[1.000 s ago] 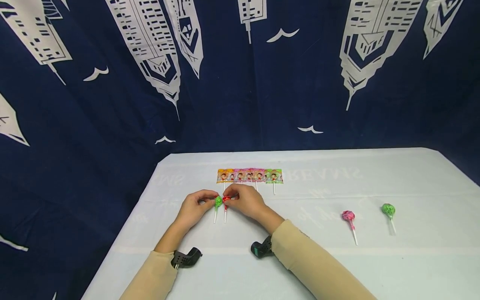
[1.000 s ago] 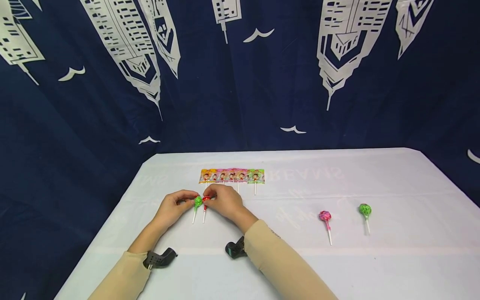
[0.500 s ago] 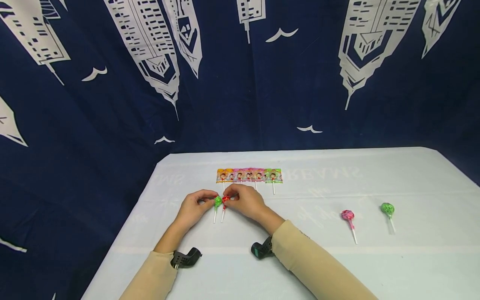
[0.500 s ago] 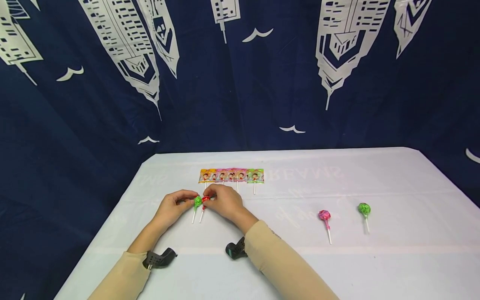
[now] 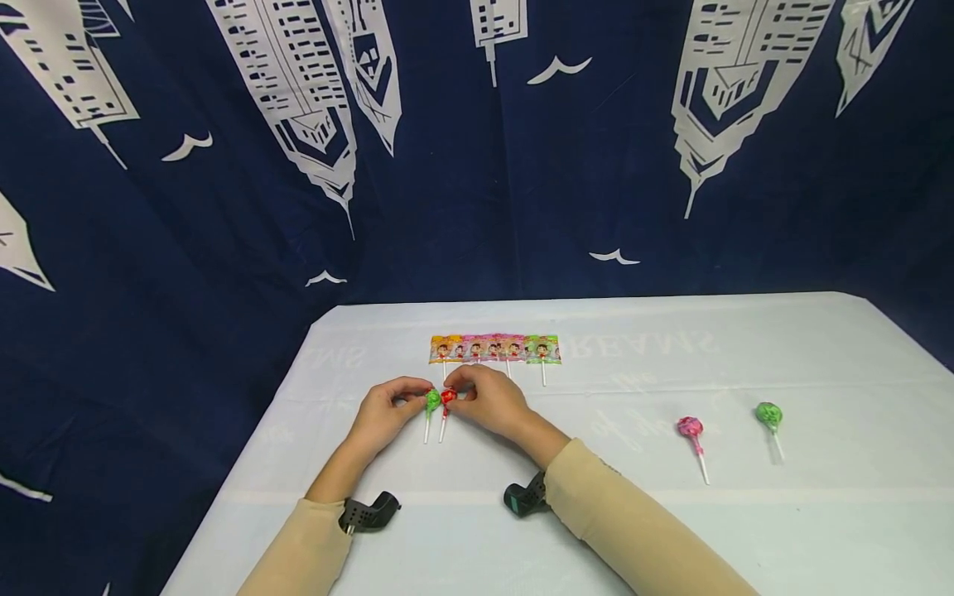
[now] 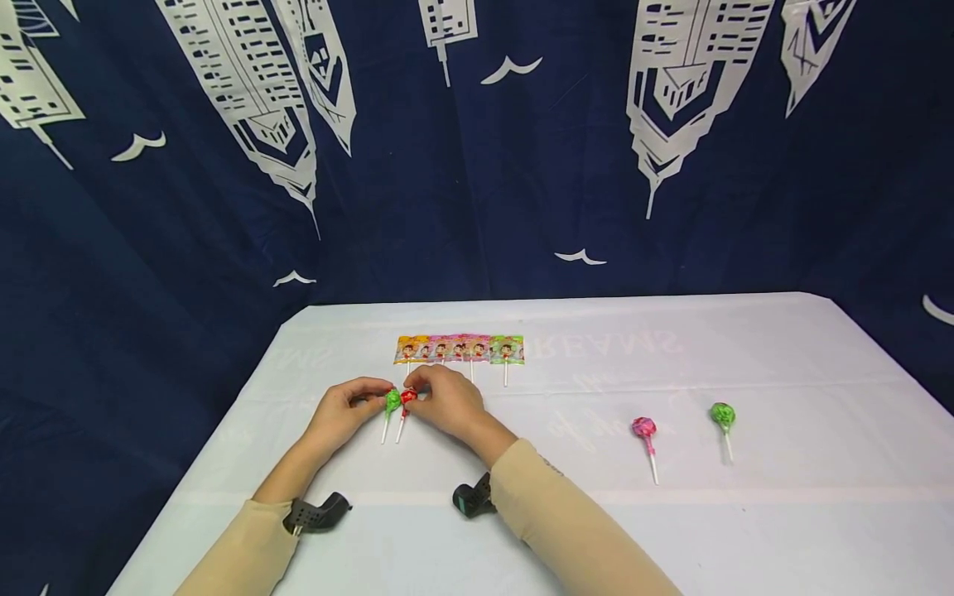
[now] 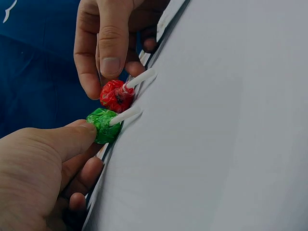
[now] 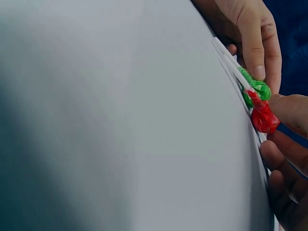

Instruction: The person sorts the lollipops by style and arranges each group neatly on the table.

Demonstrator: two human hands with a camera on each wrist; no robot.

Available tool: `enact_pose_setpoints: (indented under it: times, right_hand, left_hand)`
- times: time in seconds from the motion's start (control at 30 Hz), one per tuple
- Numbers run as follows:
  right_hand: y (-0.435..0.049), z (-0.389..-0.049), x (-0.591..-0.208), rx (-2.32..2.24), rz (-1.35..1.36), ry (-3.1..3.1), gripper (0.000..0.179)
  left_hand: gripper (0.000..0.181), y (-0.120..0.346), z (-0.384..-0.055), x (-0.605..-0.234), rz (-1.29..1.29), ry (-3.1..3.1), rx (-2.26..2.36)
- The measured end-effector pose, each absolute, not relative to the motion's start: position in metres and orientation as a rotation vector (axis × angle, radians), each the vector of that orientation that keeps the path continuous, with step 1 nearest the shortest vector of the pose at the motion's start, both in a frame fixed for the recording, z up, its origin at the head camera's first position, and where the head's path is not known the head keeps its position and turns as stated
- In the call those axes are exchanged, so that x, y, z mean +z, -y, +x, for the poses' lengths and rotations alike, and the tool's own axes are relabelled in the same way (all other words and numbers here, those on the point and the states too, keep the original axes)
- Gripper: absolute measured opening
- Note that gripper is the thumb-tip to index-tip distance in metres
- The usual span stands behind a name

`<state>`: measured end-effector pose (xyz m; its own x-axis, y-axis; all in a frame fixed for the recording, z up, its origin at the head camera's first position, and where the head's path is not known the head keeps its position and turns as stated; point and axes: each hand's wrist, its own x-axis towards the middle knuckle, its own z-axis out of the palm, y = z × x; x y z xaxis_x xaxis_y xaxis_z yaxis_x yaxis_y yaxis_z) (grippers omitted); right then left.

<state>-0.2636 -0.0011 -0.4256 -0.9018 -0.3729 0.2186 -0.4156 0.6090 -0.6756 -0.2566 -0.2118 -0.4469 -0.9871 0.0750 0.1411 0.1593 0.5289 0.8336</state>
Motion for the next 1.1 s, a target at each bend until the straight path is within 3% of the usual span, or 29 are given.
enact_pose_setpoints:
  times: [0.4,1.1]
  right_hand:
    - [-0.029,-0.246,-0.41,1.164,0.622,2.679,0.019]
    - [-0.164,-0.191,-0.379,0.922,0.497,2.538,0.022]
  left_hand:
    - [0.02,0.21,-0.257,-0.448,-0.211,2.68,-1.432]
    - [0.02,0.213,-0.257,-0.449,-0.214,2.675,-1.429]
